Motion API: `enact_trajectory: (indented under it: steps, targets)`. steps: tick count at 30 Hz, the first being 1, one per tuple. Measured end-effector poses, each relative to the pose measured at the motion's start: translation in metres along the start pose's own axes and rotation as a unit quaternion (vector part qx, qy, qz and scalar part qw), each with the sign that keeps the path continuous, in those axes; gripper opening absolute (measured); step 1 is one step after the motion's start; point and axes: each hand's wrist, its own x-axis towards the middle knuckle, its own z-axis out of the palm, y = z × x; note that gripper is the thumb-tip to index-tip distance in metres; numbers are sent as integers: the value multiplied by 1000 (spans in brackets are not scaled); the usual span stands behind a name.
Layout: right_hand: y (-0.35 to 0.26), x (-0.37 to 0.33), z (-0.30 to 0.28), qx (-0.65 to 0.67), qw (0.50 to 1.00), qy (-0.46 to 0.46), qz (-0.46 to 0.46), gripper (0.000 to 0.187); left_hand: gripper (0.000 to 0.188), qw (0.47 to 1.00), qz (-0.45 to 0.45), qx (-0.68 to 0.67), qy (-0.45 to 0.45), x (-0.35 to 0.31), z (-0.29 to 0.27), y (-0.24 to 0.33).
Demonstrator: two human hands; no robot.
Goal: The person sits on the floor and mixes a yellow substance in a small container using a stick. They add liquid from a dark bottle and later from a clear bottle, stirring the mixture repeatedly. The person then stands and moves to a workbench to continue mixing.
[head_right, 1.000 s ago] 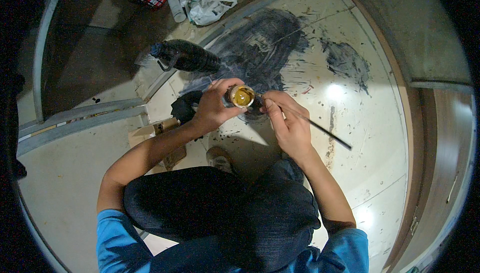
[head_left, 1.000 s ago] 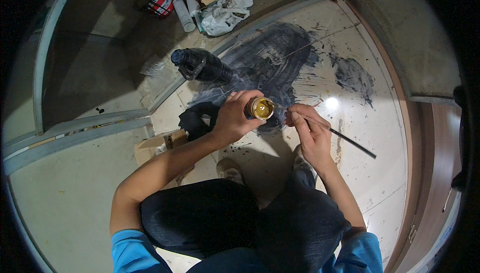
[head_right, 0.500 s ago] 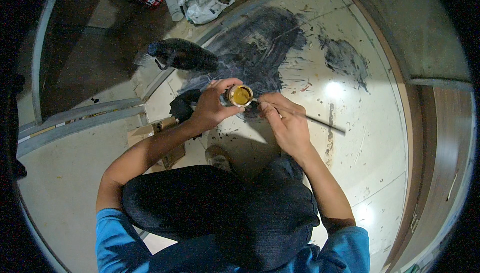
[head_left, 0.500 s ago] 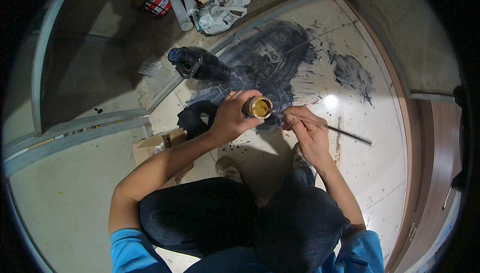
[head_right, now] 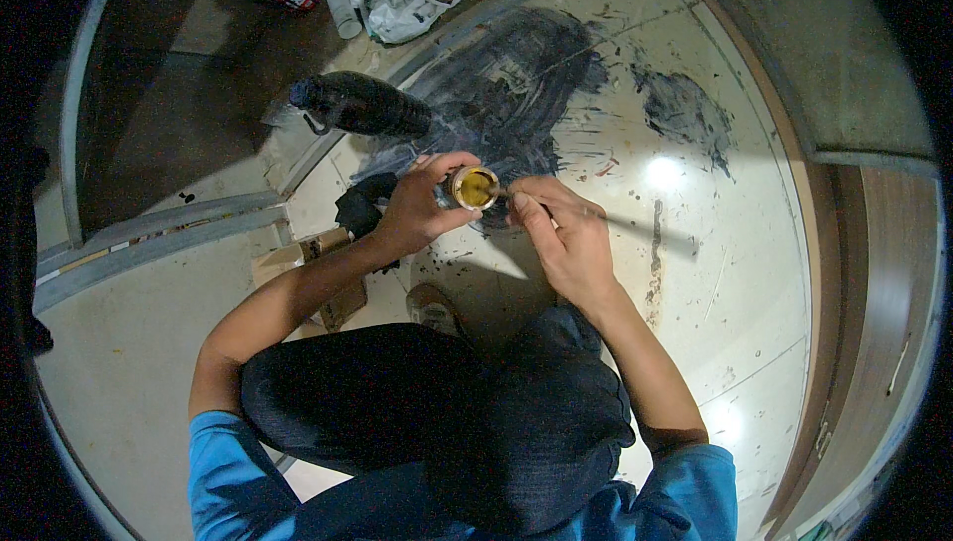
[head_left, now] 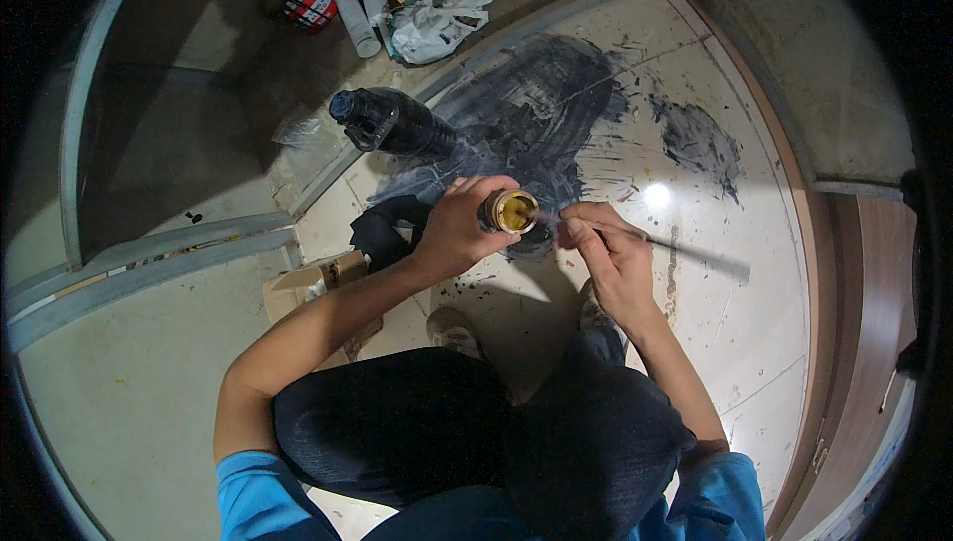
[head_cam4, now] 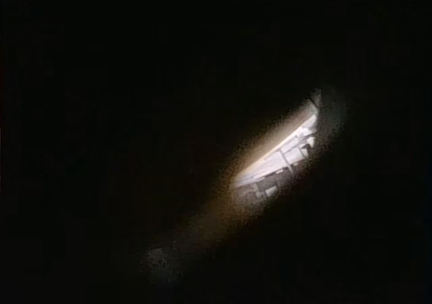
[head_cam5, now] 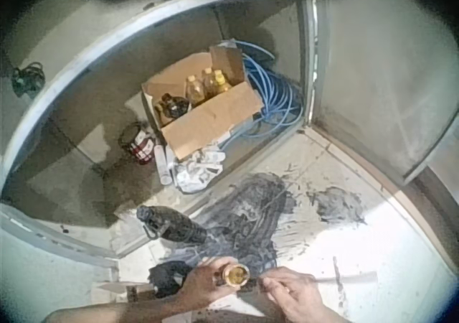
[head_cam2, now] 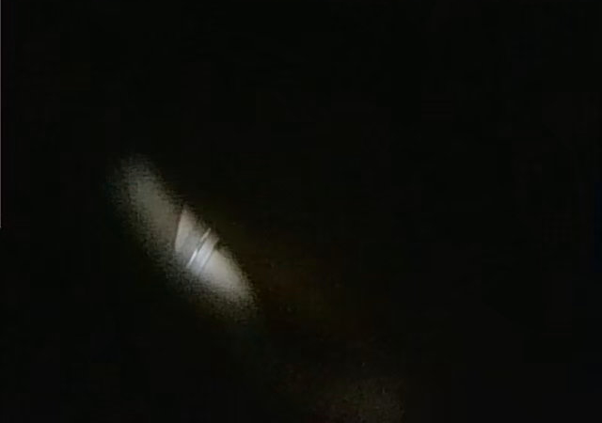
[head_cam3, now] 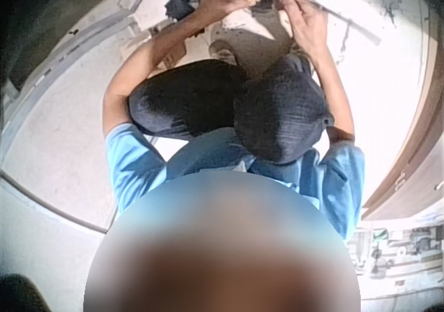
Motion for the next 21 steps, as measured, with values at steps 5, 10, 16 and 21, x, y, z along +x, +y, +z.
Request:
enact_trajectory:
  steps: [5, 10, 16, 21]
  targets:
    - [4, 1, -2, -8, 999, -36, 31, 25, 66, 1000, 4, 15, -10, 0, 1, 1]
    - [10, -1, 0, -32, 999, -8, 7, 26, 66, 1000, -5, 14, -7, -2, 3, 0]
    - [10, -4, 0, -21, 1000, 2, 20, 25, 67, 1000, -7, 0, -2, -1, 5, -2]
    - [12, -4, -1, -17, 1000, 13, -4, 27, 68, 1000, 9, 10, 4, 0, 6, -5]
